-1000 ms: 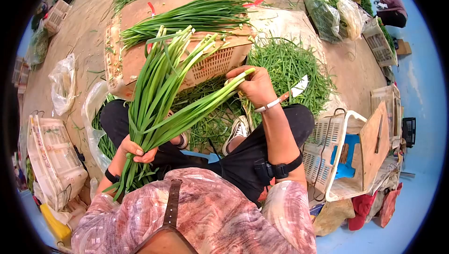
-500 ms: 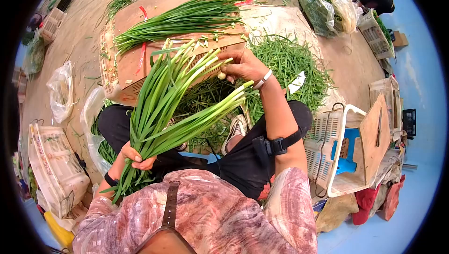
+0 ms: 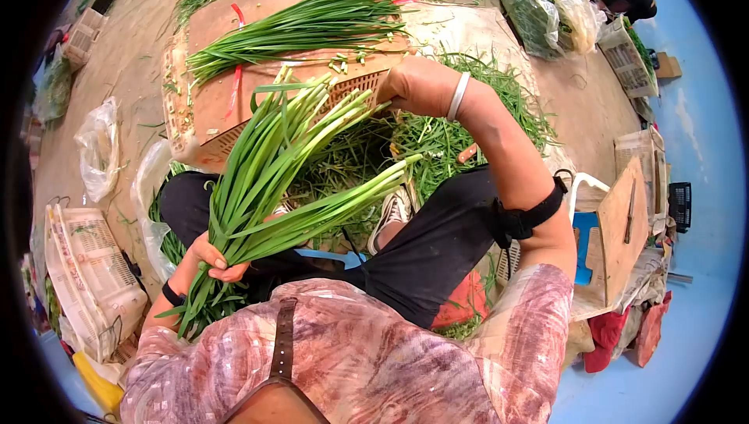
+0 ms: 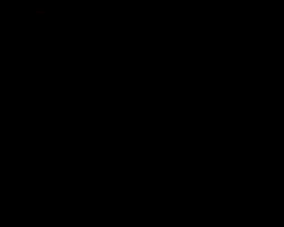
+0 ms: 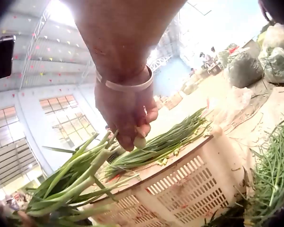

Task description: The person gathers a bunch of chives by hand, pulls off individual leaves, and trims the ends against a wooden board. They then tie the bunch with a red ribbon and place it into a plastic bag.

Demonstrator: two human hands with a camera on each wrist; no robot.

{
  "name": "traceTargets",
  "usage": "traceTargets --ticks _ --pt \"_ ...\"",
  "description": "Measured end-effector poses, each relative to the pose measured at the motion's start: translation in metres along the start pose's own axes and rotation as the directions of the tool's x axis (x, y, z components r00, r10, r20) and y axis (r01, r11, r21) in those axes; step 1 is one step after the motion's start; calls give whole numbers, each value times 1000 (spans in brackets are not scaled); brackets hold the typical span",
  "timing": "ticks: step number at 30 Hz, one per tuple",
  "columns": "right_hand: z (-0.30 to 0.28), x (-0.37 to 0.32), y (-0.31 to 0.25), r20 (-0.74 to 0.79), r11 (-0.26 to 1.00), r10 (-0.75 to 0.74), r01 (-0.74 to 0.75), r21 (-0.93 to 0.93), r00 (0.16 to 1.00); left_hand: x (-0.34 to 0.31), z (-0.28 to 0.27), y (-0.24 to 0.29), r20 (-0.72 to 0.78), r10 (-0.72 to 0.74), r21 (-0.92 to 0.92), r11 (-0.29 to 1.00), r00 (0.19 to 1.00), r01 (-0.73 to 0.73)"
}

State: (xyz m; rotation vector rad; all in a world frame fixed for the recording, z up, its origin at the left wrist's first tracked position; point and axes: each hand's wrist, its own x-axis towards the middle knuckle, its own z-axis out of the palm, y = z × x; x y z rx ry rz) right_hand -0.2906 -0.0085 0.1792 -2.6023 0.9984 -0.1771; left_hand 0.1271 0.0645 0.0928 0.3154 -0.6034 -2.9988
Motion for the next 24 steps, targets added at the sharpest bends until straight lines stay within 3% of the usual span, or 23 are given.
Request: traceTargets --ticks 4,6,8,10,12,14,15,16,17,18,20,24 --pt "-5 -4 -10 -17 986 -63 60 -153 998 -4 7 11 12 -12 -5 1000 1000 12" --pt "-11 -2 -14 -41 987 -71 64 -150 997 -8 -4 18 215 -90 118 991 973 65" --pt "-24 0 -21 47 975 -50 59 -213 998 -10 2 24 169 -130 147 983 977 106" --pt "-26 5 -22 27 971 -64 69 -227 998 -12 -1 29 167 -178 235 962 970 136" --pt "-31 11 -29 130 923 30 23 -383 991 -14 0 26 157 -168 220 967 973 131" --pt "-32 13 -35 113 894 -8 58 -445 994 -11 13 26 13 -86 117 990 996 83" --pt "-28 12 -37 23 867 58 -38 -497 998 -9 15 22 15 -81 122 989 997 78" --pt "-23 12 -39 -69 831 115 -134 -540 991 -6 16 17 48 -8 2 1000 999 8" --pt "-18 10 -46 -212 809 89 -195 -554 973 -4 16 13 71 72 -121 991 995 -63" --pt "-8 8 -51 -322 809 90 -257 -528 943 -1 15 10 71 86 -119 990 994 -77" --pt "12 7 -59 -439 811 71 -308 -498 896 2 10 3 136 156 -251 961 978 -118" --pt "25 9 -84 -398 902 165 -301 -311 903 9 1 -1 227 159 -210 971 961 -111"
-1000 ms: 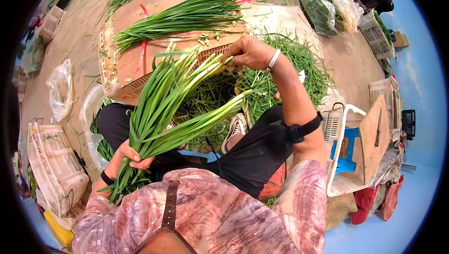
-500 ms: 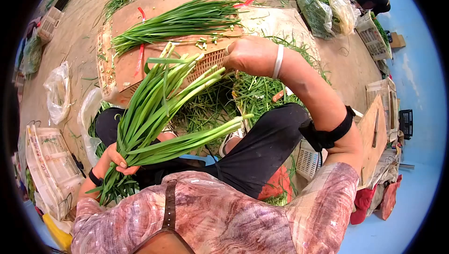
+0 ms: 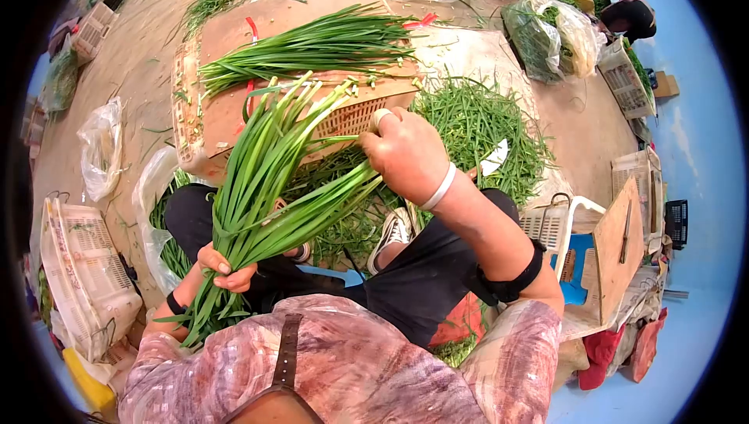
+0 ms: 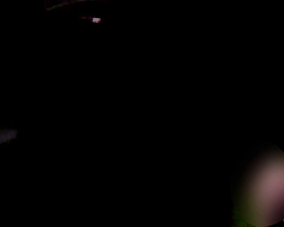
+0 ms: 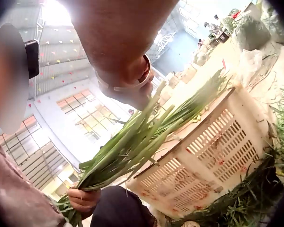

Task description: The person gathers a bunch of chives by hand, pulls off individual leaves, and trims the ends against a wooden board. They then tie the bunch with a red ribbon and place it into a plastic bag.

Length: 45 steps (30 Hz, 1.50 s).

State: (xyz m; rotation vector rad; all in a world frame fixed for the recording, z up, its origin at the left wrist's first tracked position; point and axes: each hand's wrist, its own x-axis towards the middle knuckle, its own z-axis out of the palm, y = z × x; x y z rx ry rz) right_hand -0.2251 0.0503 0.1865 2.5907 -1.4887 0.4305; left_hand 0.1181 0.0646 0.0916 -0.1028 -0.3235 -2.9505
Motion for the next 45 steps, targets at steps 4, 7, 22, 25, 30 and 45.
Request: traceTargets --ticks 4,7,22,25,30,45 --pt "9 0 -11 -37 998 -23 25 62 999 8 -1 -1 46 -34 25 999 998 33" --pt "27 -3 -14 -59 995 90 -87 51 994 16 10 -1 -49 -36 11 999 998 36" --pt "19 -2 26 163 163 617 -327 931 770 13 -17 -21 78 -55 -91 994 995 62" --pt "4 -15 47 197 14 632 -266 964 749 13 -16 -22 57 -63 -123 990 996 70" --pt "3 -47 98 76 -57 675 -51 997 734 20 2 -21 -69 -16 -143 990 997 6" --pt "100 -28 42 511 -362 512 -365 858 691 16 -15 -23 33 -53 -138 989 998 58"
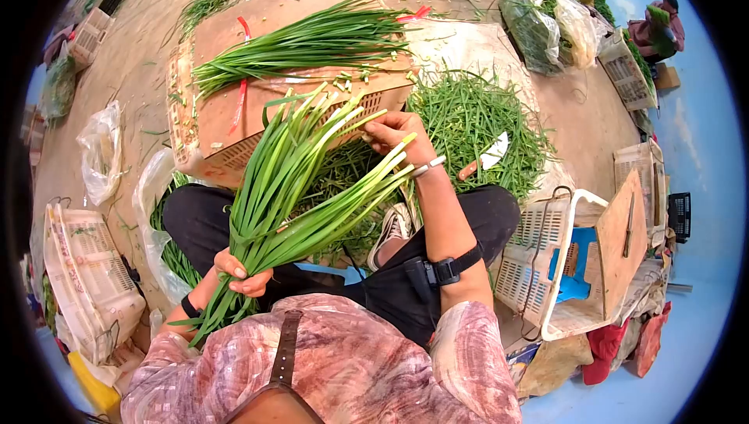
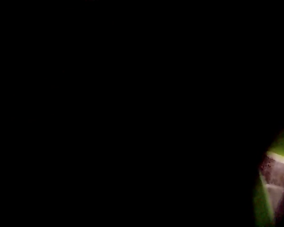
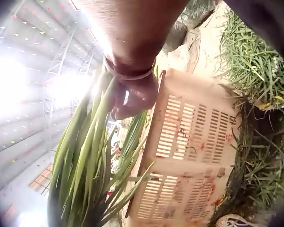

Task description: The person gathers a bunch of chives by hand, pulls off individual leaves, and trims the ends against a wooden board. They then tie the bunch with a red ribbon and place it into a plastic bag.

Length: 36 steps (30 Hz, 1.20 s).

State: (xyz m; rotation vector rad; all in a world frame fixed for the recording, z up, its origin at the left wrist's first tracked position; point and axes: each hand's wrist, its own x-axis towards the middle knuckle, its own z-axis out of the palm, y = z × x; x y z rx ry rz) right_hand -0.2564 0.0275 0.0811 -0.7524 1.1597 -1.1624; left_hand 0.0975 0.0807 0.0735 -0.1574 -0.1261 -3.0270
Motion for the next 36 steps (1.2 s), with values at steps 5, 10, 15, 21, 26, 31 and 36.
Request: traceTargets --ticks 5,10,15,21,26,31,36 --pt "13 -12 -5 49 997 -2 6 -80 999 1 10 -4 -109 97 17 995 989 -96" --pt "7 -15 -5 402 906 3 168 -389 916 -2 1 -2 -40 77 23 997 996 -76" --pt "-30 -17 -38 196 798 65 67 -599 979 -4 4 -2 -61 102 63 993 993 -98" --pt "-84 10 -21 -125 -163 -257 -170 -972 958 -5 3 1 -162 50 268 964 986 -5" --pt "3 7 -53 51 765 -52 73 -640 997 3 10 5 -292 1 355 929 956 107" --pt "12 -4 -37 50 782 -166 162 -602 985 5 24 7 -462 71 520 829 884 205" --pt "3 -8 -17 118 519 -448 365 -773 886 15 25 7 -486 64 536 809 872 240"
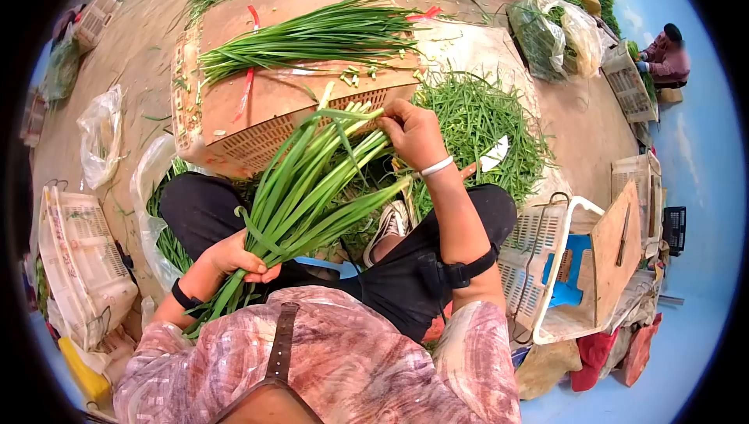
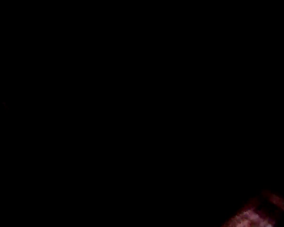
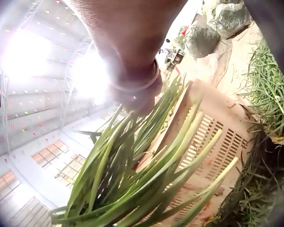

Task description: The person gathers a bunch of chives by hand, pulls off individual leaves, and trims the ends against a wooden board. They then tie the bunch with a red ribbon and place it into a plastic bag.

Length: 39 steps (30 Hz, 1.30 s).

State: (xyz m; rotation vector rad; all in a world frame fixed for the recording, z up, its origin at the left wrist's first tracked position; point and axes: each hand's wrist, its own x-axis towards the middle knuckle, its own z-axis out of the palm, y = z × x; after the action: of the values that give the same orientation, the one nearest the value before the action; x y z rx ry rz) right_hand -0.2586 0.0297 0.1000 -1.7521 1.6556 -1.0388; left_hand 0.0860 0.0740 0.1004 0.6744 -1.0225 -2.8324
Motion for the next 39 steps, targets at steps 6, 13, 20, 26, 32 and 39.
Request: traceTargets --ticks 6,13,20,26,32,39 --pt "-15 5 33 -360 978 197 -158 136 912 -1 2 -3 18 -21 29 999 1000 20" --pt "-13 -6 -37 157 967 -239 250 -49 958 7 2 -5 -66 -67 196 977 996 79" --pt "-19 -1 26 -337 706 513 -166 688 789 3 7 -2 -101 -81 314 943 992 109" --pt "-28 -20 -21 -214 886 398 -313 343 892 11 4 -19 -253 52 476 876 966 78" --pt "26 -38 -16 -113 974 166 -145 176 980 14 18 -7 -237 130 653 755 963 59" --pt "-45 -16 56 -414 911 91 -244 -333 906 5 30 -4 -277 204 724 686 939 64"
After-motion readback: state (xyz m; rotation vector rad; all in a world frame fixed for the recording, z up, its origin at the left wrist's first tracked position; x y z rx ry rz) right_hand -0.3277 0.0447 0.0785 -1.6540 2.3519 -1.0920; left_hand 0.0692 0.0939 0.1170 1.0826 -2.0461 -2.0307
